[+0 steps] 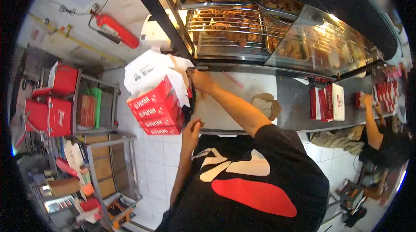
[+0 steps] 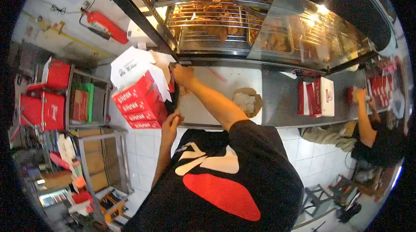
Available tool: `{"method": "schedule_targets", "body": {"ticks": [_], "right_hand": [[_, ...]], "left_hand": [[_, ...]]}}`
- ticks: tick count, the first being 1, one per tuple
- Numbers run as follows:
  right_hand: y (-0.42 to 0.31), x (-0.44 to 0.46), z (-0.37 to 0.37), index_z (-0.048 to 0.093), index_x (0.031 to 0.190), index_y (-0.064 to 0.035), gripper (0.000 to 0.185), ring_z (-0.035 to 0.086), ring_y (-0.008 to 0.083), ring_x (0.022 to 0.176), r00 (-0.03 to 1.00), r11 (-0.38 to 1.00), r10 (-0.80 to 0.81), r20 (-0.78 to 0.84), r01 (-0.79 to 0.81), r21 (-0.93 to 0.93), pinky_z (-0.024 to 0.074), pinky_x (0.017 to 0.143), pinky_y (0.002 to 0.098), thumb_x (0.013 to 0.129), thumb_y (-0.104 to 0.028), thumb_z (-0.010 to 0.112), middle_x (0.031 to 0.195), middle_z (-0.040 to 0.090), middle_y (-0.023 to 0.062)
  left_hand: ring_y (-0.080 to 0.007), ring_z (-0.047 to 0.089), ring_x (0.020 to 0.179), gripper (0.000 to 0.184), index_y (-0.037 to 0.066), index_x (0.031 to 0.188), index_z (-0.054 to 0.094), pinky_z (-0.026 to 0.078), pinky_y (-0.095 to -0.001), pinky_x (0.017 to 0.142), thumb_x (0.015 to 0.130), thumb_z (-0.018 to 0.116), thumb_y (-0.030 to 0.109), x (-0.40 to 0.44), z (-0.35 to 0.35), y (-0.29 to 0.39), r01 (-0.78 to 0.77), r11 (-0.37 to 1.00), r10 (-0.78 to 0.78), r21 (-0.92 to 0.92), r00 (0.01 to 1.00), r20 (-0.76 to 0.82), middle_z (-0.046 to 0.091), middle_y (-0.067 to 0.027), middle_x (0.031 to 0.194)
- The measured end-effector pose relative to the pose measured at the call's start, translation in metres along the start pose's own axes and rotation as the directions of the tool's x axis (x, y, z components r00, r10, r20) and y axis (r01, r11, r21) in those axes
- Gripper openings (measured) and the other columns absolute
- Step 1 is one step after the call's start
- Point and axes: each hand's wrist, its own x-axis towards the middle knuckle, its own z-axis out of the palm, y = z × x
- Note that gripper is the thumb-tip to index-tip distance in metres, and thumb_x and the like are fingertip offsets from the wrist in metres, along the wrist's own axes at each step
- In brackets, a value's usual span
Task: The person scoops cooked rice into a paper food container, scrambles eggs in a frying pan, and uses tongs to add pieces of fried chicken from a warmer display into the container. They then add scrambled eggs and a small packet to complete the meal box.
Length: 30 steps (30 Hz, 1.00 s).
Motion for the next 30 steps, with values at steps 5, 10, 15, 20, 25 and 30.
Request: {"method": "schedule_targets", "body": {"ticks": [5,10,15,20,25,30], "right_hand": [[-0.002,0.016,0.024,0.059,0.100,-0.0048,0.026,0.064,0.0385,0.080,0.985,0.988,0.141,-0.095,-0.146,-0.053,0.0517,0.066,0.0479,0.087,-0.023,0.044,0.103,0.060,0.0198],[0.003,0.002,-0.002,0.061,0.086,-0.0033,0.019,0.064,0.0340,0.073,0.962,0.968,0.185,-0.202,-0.213,-0.129,0.0521,0.058,0.0422,0.080,-0.017,0.050,0.089,0.060,0.0181],[-0.006,-0.061,-0.038,0.057,0.092,-0.0026,0.019,0.062,0.0346,0.072,0.886,0.914,0.329,-0.327,-0.386,-0.127,0.0506,0.058,0.0427,0.077,-0.013,0.057,0.085,0.058,0.0165],[-0.023,-0.108,-0.073,0.054,0.100,-0.0059,0.026,0.061,0.0350,0.081,0.792,0.847,0.518,-0.324,-0.527,0.065,0.0486,0.068,0.0456,0.078,-0.017,0.062,0.091,0.062,0.0163],[-0.041,-0.166,-0.088,0.055,0.092,-0.0057,0.019,0.061,0.0342,0.078,0.689,0.818,0.560,-0.460,-0.547,0.177,0.0487,0.066,0.0445,0.077,-0.016,0.060,0.086,0.062,0.0153],[-0.027,-0.222,-0.070,0.057,0.103,-0.0043,0.030,0.062,0.0344,0.074,0.677,0.828,0.551,-0.488,-0.518,0.216,0.0489,0.065,0.0421,0.075,-0.012,0.066,0.087,0.064,0.0179]], "left_hand": [[-0.0149,0.061,0.087,0.025,-0.003,0.111,0.056,0.046,-0.0266,0.079,0.094,0.048,0.014,-0.008,-0.056,-0.013,0.038,0.996,-0.052,0.078,0.983,0.178,0.065,-0.0103,0.094],[-0.0189,0.062,0.088,0.025,-0.004,0.110,0.055,0.047,-0.0286,0.081,0.094,0.047,0.013,0.004,-0.093,-0.032,0.059,0.996,-0.078,0.065,0.932,0.353,0.065,-0.0123,0.094],[-0.0184,0.062,0.089,0.026,-0.003,0.110,0.056,0.048,-0.0286,0.078,0.094,0.047,0.016,0.013,-0.094,-0.011,0.124,0.992,-0.116,0.014,0.879,0.462,0.064,-0.0121,0.095],[-0.0175,0.062,0.089,0.025,-0.002,0.108,0.057,0.048,-0.0276,0.077,0.093,0.047,0.015,0.041,-0.071,0.001,0.059,0.998,-0.039,-0.014,0.813,0.580,0.064,-0.0114,0.097],[-0.0180,0.061,0.088,0.031,-0.005,0.107,0.056,0.049,-0.0334,0.081,0.095,0.045,0.022,0.067,-0.078,-0.010,-0.322,0.920,0.168,0.222,0.840,0.517,0.063,-0.0109,0.095],[-0.0307,0.052,0.109,0.049,-0.006,0.115,0.053,0.040,-0.0375,0.095,0.091,0.050,0.038,0.131,-0.175,0.043,-0.181,0.659,0.541,0.730,0.789,-0.293,0.053,-0.0248,0.116]]}}
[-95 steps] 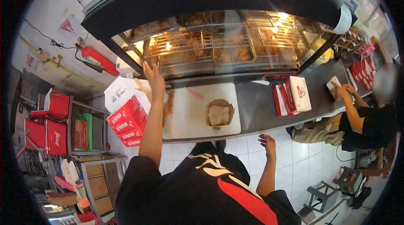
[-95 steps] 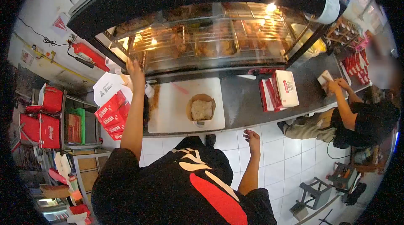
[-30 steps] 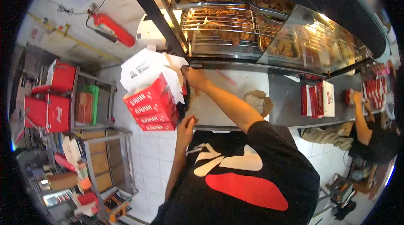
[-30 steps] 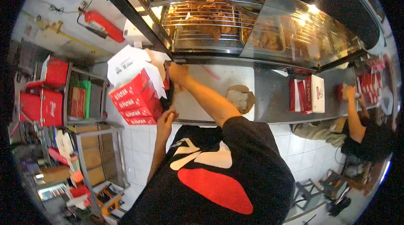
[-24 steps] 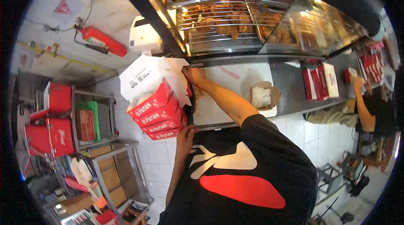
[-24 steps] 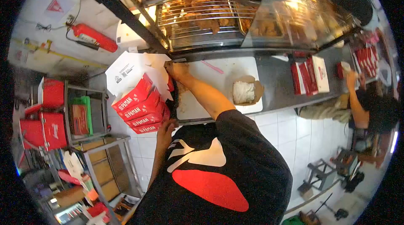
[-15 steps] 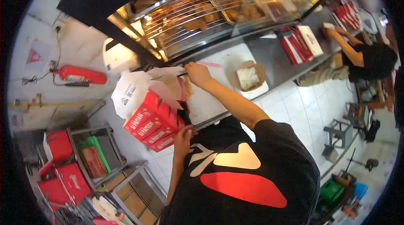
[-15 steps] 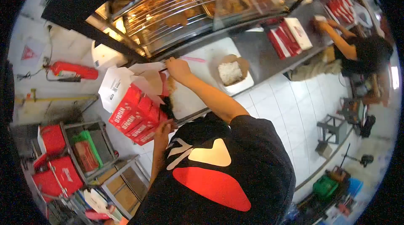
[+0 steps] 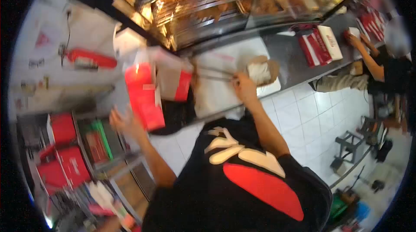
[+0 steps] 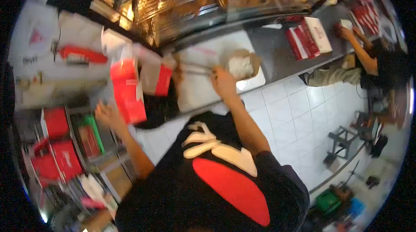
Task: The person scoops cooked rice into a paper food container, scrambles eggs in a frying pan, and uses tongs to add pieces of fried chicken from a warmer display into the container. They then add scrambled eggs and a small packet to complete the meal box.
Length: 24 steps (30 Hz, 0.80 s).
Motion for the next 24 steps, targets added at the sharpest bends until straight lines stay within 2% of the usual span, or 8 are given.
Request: {"method": "schedule_targets", "body": {"ticks": [1,9,12,14,15,16,19,24], "right_hand": [[0.000,-0.001,-0.010,0.057,0.102,-0.0029,0.029,0.062,0.0355,0.071,0.995,0.998,0.031,0.095,-0.036,0.045,0.0484,0.064,0.0426,0.076,-0.012,0.066,0.086,0.064,0.0191],[-0.013,-0.021,-0.094,0.058,0.099,-0.0011,0.027,0.062,0.0327,0.070,0.998,0.984,-0.008,0.058,-0.002,0.179,0.0494,0.062,0.0367,0.077,-0.013,0.068,0.086,0.064,0.0187],[-0.024,-0.039,-0.142,0.057,0.100,-0.0006,0.029,0.064,0.0269,0.069,0.991,0.962,0.103,0.089,-0.122,0.245,0.0504,0.061,0.0339,0.077,-0.014,0.069,0.086,0.064,0.0164],[-0.024,-0.054,-0.161,0.056,0.099,-0.0001,0.029,0.064,0.0242,0.068,0.992,0.958,0.094,0.088,-0.114,0.262,0.0511,0.060,0.0325,0.076,-0.012,0.070,0.081,0.062,0.0143],[-0.025,-0.063,-0.165,0.056,0.099,-0.0009,0.029,0.063,0.0231,0.065,0.996,0.963,0.070,0.051,-0.080,0.256,0.0504,0.058,0.0320,0.076,-0.012,0.070,0.078,0.062,0.0129],[-0.027,-0.073,-0.167,0.057,0.098,-0.0018,0.029,0.062,0.0220,0.063,0.999,0.967,0.041,0.015,-0.043,0.249,0.0497,0.057,0.0314,0.076,-0.013,0.070,0.076,0.062,0.0116],[-0.020,-0.103,-0.160,0.054,0.099,-0.0031,0.034,0.063,0.0252,0.068,0.998,0.976,-0.019,0.057,0.006,0.219,0.0508,0.060,0.0337,0.074,-0.017,0.072,0.084,0.061,0.0127],[0.017,-0.132,-0.158,0.057,0.101,-0.0031,0.033,0.062,0.0285,0.077,0.956,0.941,-0.185,0.228,0.105,0.322,0.0510,0.066,0.0363,0.076,-0.020,0.070,0.095,0.060,0.0151]], "left_hand": [[-0.0339,0.049,0.114,0.055,-0.006,0.117,0.052,0.037,-0.0384,0.099,0.089,0.051,0.042,-0.007,-0.014,-0.006,0.031,0.962,-0.042,0.271,0.998,0.037,0.050,-0.0279,0.121],[-0.0286,0.057,0.100,0.045,-0.002,0.114,0.055,0.044,-0.0359,0.087,0.089,0.057,0.035,-0.008,-0.013,0.042,0.214,0.965,-0.184,-0.149,0.963,0.196,0.060,-0.0182,0.105],[-0.0197,0.057,0.089,0.036,0.000,0.110,0.057,0.045,-0.0319,0.080,0.088,0.059,0.028,-0.028,-0.011,0.064,-0.089,0.996,0.087,-0.018,0.990,-0.112,0.061,-0.0111,0.095],[-0.0144,0.055,0.082,0.029,0.001,0.106,0.059,0.045,-0.0291,0.075,0.090,0.057,0.025,-0.066,-0.015,0.129,-0.081,0.963,0.104,-0.258,0.991,0.079,0.061,-0.0077,0.091],[-0.0122,0.056,0.076,0.023,0.002,0.103,0.061,0.045,-0.0263,0.069,0.091,0.055,0.021,-0.091,-0.003,0.152,0.256,0.821,0.000,-0.511,0.894,0.448,0.062,-0.0068,0.086],[-0.0128,0.057,0.070,0.025,0.003,0.099,0.063,0.046,-0.0260,0.065,0.093,0.051,0.024,-0.117,0.015,0.169,0.166,0.888,0.142,-0.428,0.787,0.600,0.063,-0.0060,0.082],[-0.0124,0.052,0.052,0.041,0.005,0.106,0.056,0.044,-0.0260,0.049,0.095,0.042,0.042,-0.200,0.043,0.229,0.871,0.477,0.180,-0.119,0.036,0.983,0.063,-0.0058,0.074],[-0.0079,0.046,0.053,0.030,0.008,0.082,0.055,0.036,-0.0224,0.046,0.092,0.053,0.035,-0.249,0.085,0.242,0.983,0.132,-0.140,-0.129,0.147,0.979,0.050,0.0021,0.064]]}}
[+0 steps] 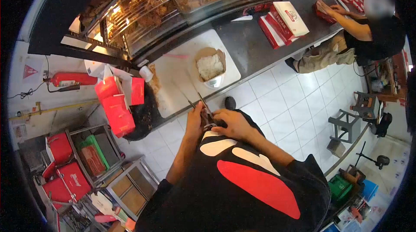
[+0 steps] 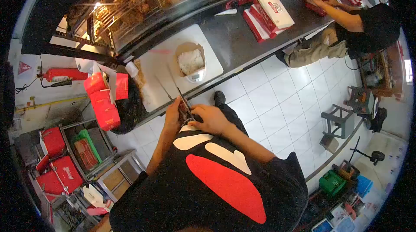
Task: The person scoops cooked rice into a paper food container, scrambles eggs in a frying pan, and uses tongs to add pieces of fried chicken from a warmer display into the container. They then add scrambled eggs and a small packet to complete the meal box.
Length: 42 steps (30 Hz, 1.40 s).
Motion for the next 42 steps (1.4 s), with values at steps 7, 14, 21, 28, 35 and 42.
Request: {"method": "schedule_targets", "body": {"ticks": [7,14,21,28,35,42], "right_hand": [[0.115,0.030,0.033,0.050,0.120,-0.0024,0.041,0.059,0.0330,0.075,0.989,0.896,0.145,0.038,-0.115,-0.428,0.0504,0.062,0.0416,0.082,-0.017,0.053,0.096,0.052,0.0166],[0.126,0.037,0.036,0.051,0.123,-0.0038,0.050,0.060,0.0316,0.080,0.963,0.786,0.234,0.132,-0.108,-0.609,0.0517,0.064,0.0397,0.074,-0.012,0.055,0.097,0.052,0.0167],[0.134,0.041,0.050,0.052,0.119,0.0008,0.040,0.061,0.0316,0.075,0.964,0.740,0.209,0.165,-0.045,-0.671,0.0521,0.062,0.0407,0.081,-0.013,0.047,0.103,0.052,0.0194],[0.136,0.042,0.047,0.053,0.118,-0.0010,0.044,0.061,0.0315,0.074,0.977,0.750,0.168,0.131,-0.041,-0.661,0.0518,0.058,0.0398,0.076,-0.013,0.052,0.094,0.052,0.0172],[0.129,0.041,0.049,0.051,0.122,-0.0028,0.051,0.061,0.0322,0.076,0.964,0.775,0.238,0.122,-0.113,-0.621,0.0518,0.064,0.0413,0.071,-0.012,0.057,0.092,0.051,0.0166],[0.121,0.035,0.044,0.044,0.129,-0.0051,0.059,0.061,0.0358,0.082,0.942,0.825,0.312,0.125,-0.203,-0.528,0.0521,0.067,0.0424,0.073,-0.016,0.060,0.101,0.050,0.0188]], "left_hand": [[-0.0057,0.039,0.053,0.030,0.007,0.079,0.057,0.029,-0.0213,0.046,0.093,0.051,0.033,0.004,-0.040,-0.021,-0.233,0.931,0.257,0.282,0.965,-0.052,0.047,0.0039,0.062],[-0.0057,0.039,0.052,0.033,0.004,0.083,0.059,0.028,-0.0211,0.047,0.092,0.053,0.036,-0.008,-0.040,-0.037,-0.255,0.921,0.298,0.294,0.948,-0.111,0.044,0.0042,0.060],[-0.0064,0.038,0.053,0.034,0.004,0.083,0.058,0.029,-0.0229,0.047,0.092,0.051,0.036,-0.013,-0.048,-0.052,-0.226,0.919,0.277,0.322,0.953,-0.120,0.043,0.0036,0.060],[-0.0056,0.037,0.047,0.031,0.006,0.076,0.058,0.025,-0.0220,0.042,0.092,0.054,0.033,-0.010,-0.048,-0.039,-0.225,0.938,0.261,0.265,0.959,-0.111,0.047,0.0030,0.057],[-0.0057,0.038,0.047,0.033,0.007,0.072,0.056,0.027,-0.0228,0.043,0.092,0.054,0.034,-0.006,-0.058,-0.040,-0.238,0.925,0.286,0.295,0.949,-0.133,0.048,0.0025,0.057],[-0.0063,0.040,0.050,0.034,0.007,0.072,0.056,0.029,-0.0232,0.046,0.091,0.054,0.035,-0.003,-0.061,-0.036,-0.260,0.919,0.305,0.297,0.945,-0.116,0.048,0.0021,0.058]]}}
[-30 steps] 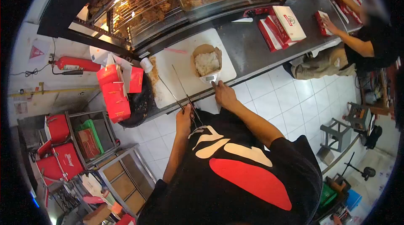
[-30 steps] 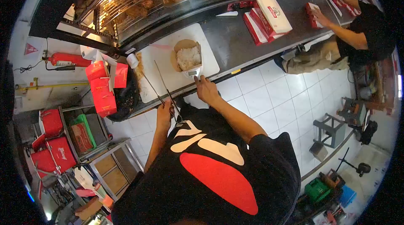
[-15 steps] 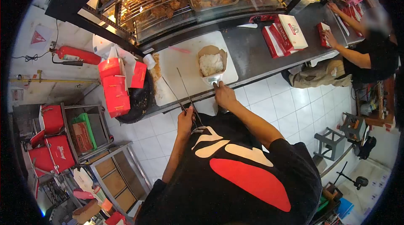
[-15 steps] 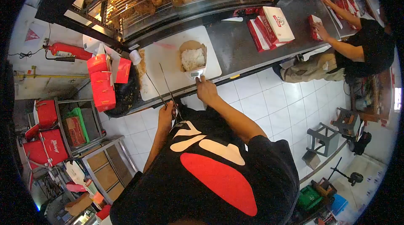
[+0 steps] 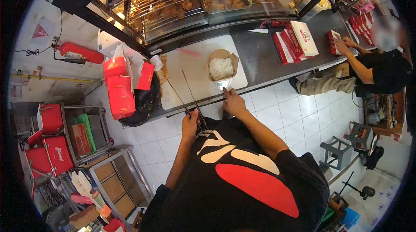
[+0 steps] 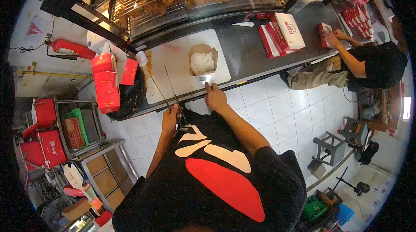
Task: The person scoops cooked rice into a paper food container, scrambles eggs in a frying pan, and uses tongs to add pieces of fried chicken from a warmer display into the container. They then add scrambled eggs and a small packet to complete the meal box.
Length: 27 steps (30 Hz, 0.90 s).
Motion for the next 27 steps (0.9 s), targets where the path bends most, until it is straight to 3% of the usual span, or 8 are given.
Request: {"method": "schedule_targets", "body": {"ticks": [3,6,9,15,18,21,24,27], "right_hand": [[-0.001,-0.006,-0.002,0.040,0.132,-0.0065,0.063,0.060,0.0370,0.086,0.998,0.999,0.039,0.051,-0.040,0.025,0.0522,0.069,0.0436,0.074,-0.019,0.061,0.110,0.049,0.0206],[0.001,-0.012,0.003,0.040,0.132,-0.0066,0.063,0.060,0.0386,0.089,0.999,0.998,0.020,-0.031,-0.018,0.057,0.0518,0.070,0.0446,0.074,-0.020,0.061,0.114,0.049,0.0226],[-0.006,-0.013,-0.014,0.038,0.133,-0.0038,0.061,0.059,0.0375,0.092,0.988,0.991,0.096,0.122,-0.106,0.079,0.0516,0.075,0.0430,0.079,-0.023,0.058,0.117,0.047,0.0226],[0.009,-0.012,0.004,0.039,0.133,-0.0041,0.060,0.059,0.0372,0.093,0.992,0.985,0.066,0.107,-0.082,0.151,0.0506,0.078,0.0415,0.081,-0.028,0.058,0.121,0.047,0.0248],[-0.005,-0.014,-0.007,0.044,0.128,-0.0012,0.058,0.061,0.0358,0.090,0.964,0.834,-0.033,0.265,-0.120,0.539,0.0488,0.079,0.0390,0.078,-0.024,0.061,0.116,0.053,0.0249],[-0.046,-0.022,-0.040,0.041,0.130,-0.0006,0.061,0.058,0.0330,0.100,0.911,0.590,-0.150,0.385,-0.230,0.774,0.0477,0.081,0.0365,0.077,-0.019,0.064,0.121,0.050,0.0241],[-0.073,-0.028,-0.051,0.035,0.134,-0.0010,0.068,0.053,0.0329,0.107,0.937,0.691,-0.335,-0.100,0.317,0.650,0.0470,0.083,0.0364,0.074,-0.011,0.064,0.122,0.048,0.0233],[-0.083,-0.023,-0.064,0.027,0.137,-0.0011,0.076,0.050,0.0339,0.110,0.965,0.740,-0.263,-0.006,0.206,0.640,0.0466,0.082,0.0380,0.071,-0.007,0.064,0.122,0.047,0.0239]], "left_hand": [[-0.0065,0.041,0.050,0.035,0.006,0.073,0.056,0.030,-0.0230,0.046,0.091,0.055,0.036,0.006,-0.001,-0.004,0.007,1.000,-0.007,-0.005,1.000,-0.006,0.048,0.0021,0.058],[-0.0066,0.041,0.051,0.035,0.006,0.074,0.056,0.031,-0.0229,0.046,0.091,0.056,0.036,0.008,0.000,-0.002,0.003,1.000,-0.003,0.003,1.000,-0.010,0.048,0.0021,0.058],[-0.0065,0.041,0.051,0.034,0.005,0.076,0.057,0.031,-0.0229,0.046,0.090,0.056,0.036,0.012,0.004,0.000,0.004,1.000,-0.004,-0.006,1.000,0.008,0.048,0.0022,0.058],[-0.0062,0.040,0.049,0.033,0.004,0.079,0.058,0.030,-0.0229,0.045,0.091,0.055,0.035,0.015,0.011,0.004,-0.026,0.999,0.026,0.031,1.000,0.001,0.048,0.0026,0.058],[-0.0059,0.040,0.049,0.033,0.003,0.081,0.059,0.030,-0.0232,0.044,0.092,0.055,0.034,0.017,0.015,0.007,-0.092,0.995,0.093,0.051,0.995,-0.021,0.047,0.0031,0.058],[-0.0057,0.041,0.051,0.031,0.002,0.087,0.060,0.032,-0.0229,0.045,0.092,0.055,0.032,0.010,0.029,0.021,-0.196,0.979,0.199,0.058,0.979,-0.045,0.049,0.0025,0.060],[-0.0054,0.044,0.054,0.030,0.001,0.101,0.060,0.036,-0.0220,0.047,0.091,0.056,0.029,0.006,0.044,0.037,-0.321,0.944,0.325,0.079,0.945,-0.044,0.055,0.0007,0.069],[-0.0054,0.047,0.059,0.035,0.001,0.118,0.055,0.039,-0.0213,0.050,0.091,0.056,0.025,-0.001,0.051,0.050,-0.371,0.918,0.372,0.143,0.928,0.022,0.059,-0.0008,0.079]]}}
